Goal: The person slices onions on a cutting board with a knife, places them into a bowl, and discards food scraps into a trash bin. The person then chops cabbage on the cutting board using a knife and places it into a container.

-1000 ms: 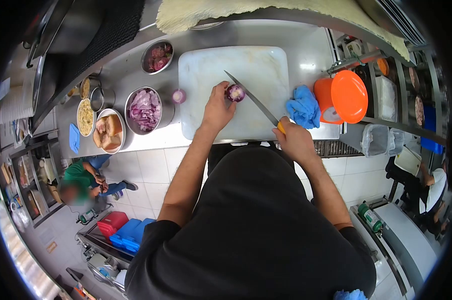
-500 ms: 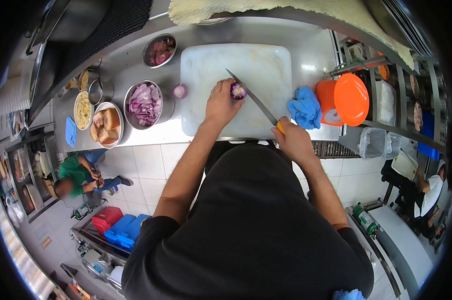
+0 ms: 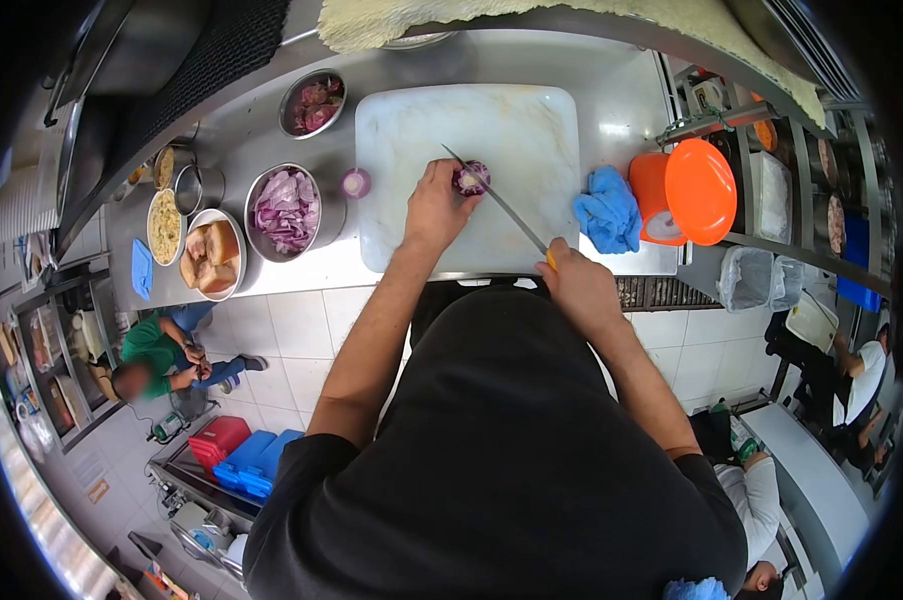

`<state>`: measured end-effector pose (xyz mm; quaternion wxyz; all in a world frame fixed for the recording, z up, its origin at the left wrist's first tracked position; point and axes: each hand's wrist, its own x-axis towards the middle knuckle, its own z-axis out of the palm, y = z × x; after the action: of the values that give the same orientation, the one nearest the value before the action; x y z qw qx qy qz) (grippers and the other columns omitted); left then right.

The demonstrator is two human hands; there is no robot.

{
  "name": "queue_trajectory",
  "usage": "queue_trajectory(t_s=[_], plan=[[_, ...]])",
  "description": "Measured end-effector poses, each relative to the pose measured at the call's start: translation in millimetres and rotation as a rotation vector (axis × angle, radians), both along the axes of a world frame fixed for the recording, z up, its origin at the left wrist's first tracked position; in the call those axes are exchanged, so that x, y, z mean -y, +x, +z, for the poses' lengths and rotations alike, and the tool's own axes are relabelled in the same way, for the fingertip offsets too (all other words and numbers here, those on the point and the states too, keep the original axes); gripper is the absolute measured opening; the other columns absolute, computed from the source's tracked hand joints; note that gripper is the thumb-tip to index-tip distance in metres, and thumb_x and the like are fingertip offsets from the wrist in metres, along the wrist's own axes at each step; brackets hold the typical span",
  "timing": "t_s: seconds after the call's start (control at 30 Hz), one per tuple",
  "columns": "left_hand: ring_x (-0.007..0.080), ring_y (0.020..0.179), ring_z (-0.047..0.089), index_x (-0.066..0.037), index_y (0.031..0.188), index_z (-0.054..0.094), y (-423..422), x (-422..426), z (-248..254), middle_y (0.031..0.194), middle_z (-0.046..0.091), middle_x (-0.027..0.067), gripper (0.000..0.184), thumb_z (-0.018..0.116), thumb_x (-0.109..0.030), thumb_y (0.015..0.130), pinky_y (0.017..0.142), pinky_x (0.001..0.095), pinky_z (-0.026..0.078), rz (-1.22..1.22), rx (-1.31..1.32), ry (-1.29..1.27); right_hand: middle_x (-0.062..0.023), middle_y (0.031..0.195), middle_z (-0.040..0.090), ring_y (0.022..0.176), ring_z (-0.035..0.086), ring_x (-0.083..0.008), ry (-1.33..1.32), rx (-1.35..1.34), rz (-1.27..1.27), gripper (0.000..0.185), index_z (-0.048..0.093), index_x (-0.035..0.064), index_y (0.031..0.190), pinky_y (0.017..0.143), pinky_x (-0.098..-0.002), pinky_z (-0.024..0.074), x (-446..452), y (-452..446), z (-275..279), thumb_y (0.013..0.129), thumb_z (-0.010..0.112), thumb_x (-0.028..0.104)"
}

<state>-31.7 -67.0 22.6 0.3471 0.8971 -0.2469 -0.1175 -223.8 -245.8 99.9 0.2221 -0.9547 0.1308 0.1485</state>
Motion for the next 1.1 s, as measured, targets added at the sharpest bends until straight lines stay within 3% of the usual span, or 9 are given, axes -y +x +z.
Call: queue_trajectory(t_s=[0.1, 0.2, 0.47, 0.7, 0.8, 1.1], plan=[[0.0356, 0.109, 0.066, -0.005, 0.122, 0.056, 1.1, -0.2, 1.2, 0.121, 0.063, 0.0148, 0.053, 0.087, -0.014, 0.080, 0.092, 0.0455, 0.056, 0.010, -0.036, -0.001, -0.0169, 0.090, 0.072, 0.079, 0.074, -0.0367, -0.020, -0.025, 0.024, 0.033, 0.055, 0.0017, 0.113, 0.066, -0.0473, 0.0590, 0.1, 0.3, 5.8, 0.102, 0.063, 0.032], [0.0292, 0.103, 0.069, -0.002, 0.118, 0.059, 0.5, 1.6, 0.0, 0.116, 0.064, 0.0146, 0.053, 0.090, -0.014, 0.077, 0.091, 0.0407, 0.057, 0.027, -0.004, -0.011, -0.0179, 0.087, 0.071, 0.078, 0.074, -0.0373, -0.029, -0.088, 0.042, 0.032, 0.054, 0.0014, 0.114, 0.065, -0.0478, 0.0588, -2.0, 1.9, 7.3, 0.103, 0.061, 0.031], [0.0287, 0.097, 0.071, -0.002, 0.116, 0.059, 9.0, -0.1, -4.5, 0.111, 0.066, 0.0145, 0.054, 0.092, -0.014, 0.075, 0.089, 0.0403, 0.057, 0.010, 0.013, 0.006, -0.0200, 0.084, 0.071, 0.074, 0.073, -0.0374, -0.062, -0.113, 0.087, 0.034, 0.052, -0.0012, 0.119, 0.061, -0.0478, 0.0586, -7.1, 11.7, -1.9, 0.104, 0.059, 0.029], [0.0282, 0.097, 0.070, -0.002, 0.114, 0.060, 8.8, -3.0, -12.5, 0.110, 0.066, 0.0131, 0.053, 0.093, -0.014, 0.073, 0.088, 0.0406, 0.058, 0.002, 0.024, -0.048, -0.0241, 0.091, 0.072, 0.086, 0.073, -0.0430, 0.047, -0.132, 0.053, 0.025, 0.050, 0.0008, 0.112, 0.076, -0.0542, 0.0568, -16.9, 49.0, -34.0, 0.105, 0.054, 0.024], [0.0365, 0.107, 0.066, -0.004, 0.119, 0.056, 8.8, -3.1, -9.7, 0.117, 0.065, 0.0160, 0.057, 0.091, -0.014, 0.075, 0.092, 0.0447, 0.056, -0.004, -0.052, -0.047, -0.0241, 0.092, 0.073, 0.088, 0.073, -0.0434, 0.082, -0.103, 0.033, 0.026, 0.050, 0.0009, 0.112, 0.077, -0.0551, 0.0560, -18.7, 62.5, -59.0, 0.105, 0.055, 0.025], [0.0398, 0.110, 0.061, -0.007, 0.120, 0.053, 0.7, 4.1, -13.1, 0.116, 0.061, 0.0168, 0.057, 0.087, -0.016, 0.076, 0.097, 0.0511, 0.051, 0.029, -0.020, -0.109, -0.0217, 0.091, 0.073, 0.089, 0.073, -0.0426, 0.095, -0.050, -0.002, 0.028, 0.050, 0.0021, 0.114, 0.078, -0.0549, 0.0555, -17.4, 55.9, -63.2, 0.105, 0.055, 0.028]])
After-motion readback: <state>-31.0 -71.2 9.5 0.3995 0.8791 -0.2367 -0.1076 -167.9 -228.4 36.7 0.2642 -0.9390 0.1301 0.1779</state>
